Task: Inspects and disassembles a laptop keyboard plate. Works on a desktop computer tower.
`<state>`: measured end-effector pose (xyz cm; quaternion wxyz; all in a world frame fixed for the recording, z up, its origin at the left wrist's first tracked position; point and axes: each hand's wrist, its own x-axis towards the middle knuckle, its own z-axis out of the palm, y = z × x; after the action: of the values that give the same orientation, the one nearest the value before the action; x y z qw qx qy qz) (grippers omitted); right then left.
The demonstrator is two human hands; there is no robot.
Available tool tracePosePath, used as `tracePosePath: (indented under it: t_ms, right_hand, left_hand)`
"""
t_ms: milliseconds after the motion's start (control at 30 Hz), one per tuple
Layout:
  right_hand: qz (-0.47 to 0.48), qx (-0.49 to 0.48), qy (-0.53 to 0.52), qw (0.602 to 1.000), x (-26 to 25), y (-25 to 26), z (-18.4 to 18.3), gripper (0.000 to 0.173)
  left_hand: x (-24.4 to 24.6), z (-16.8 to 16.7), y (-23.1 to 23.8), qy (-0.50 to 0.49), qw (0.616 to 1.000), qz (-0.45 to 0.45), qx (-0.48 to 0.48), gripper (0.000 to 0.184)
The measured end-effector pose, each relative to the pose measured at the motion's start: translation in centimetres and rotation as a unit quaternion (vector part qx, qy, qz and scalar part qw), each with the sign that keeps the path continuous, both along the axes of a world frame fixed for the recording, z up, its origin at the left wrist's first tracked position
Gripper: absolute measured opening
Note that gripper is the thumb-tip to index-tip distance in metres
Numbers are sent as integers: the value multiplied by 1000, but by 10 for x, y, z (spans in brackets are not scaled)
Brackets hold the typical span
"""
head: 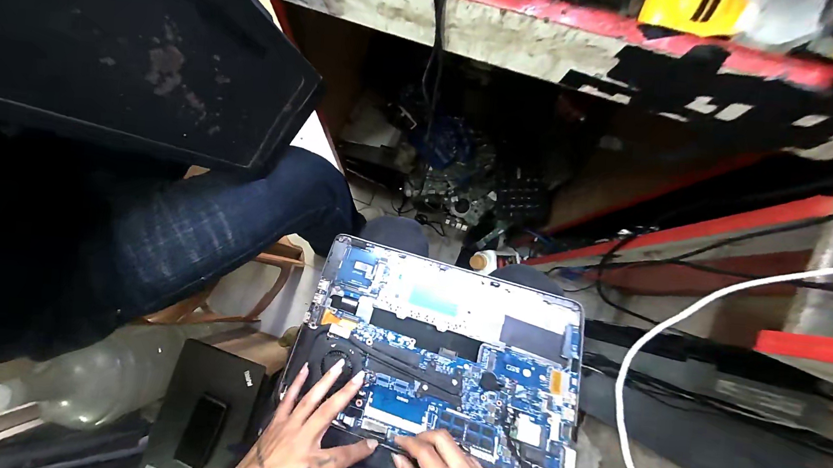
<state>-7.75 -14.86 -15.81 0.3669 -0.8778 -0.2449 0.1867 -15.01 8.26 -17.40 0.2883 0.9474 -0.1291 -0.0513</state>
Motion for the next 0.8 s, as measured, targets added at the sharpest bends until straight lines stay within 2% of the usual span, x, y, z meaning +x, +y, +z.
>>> tracePosePath:
  t_ms: [133,267,400,467,600,733,800]
  right_hand:
    - [42,-34,-54,997,0,11,-4,29]
    - [80,-29,-27,996,-6,9,3,34]
    - [95,-49,-21,994,-9,8,5,38]
    - [76,-40,-29,996,-10,6,4,35]
    - [-25,-20,-41,999,-13,0,-1,15]
    - [-30,-20,-26,999,-15,1,-1,15]
    - [-32,-16,-26,999,-12,3,3,15]
  left_hand:
    - [-3,-6,-1,-26,999,23,-8,28]
    - [-5,-6,0,-22,998,59,17,35]
    - [-9,-5,3,-23,998,48,14,27]
    - [-9,-7,4,-28,999,35,11,26]
    - [-8,-8,7,-25,999,25,7,27]
    - [1,-1,5,-13,998,50,-23,24]
    - [16,-1,-1,-2,997,70,-21,35]
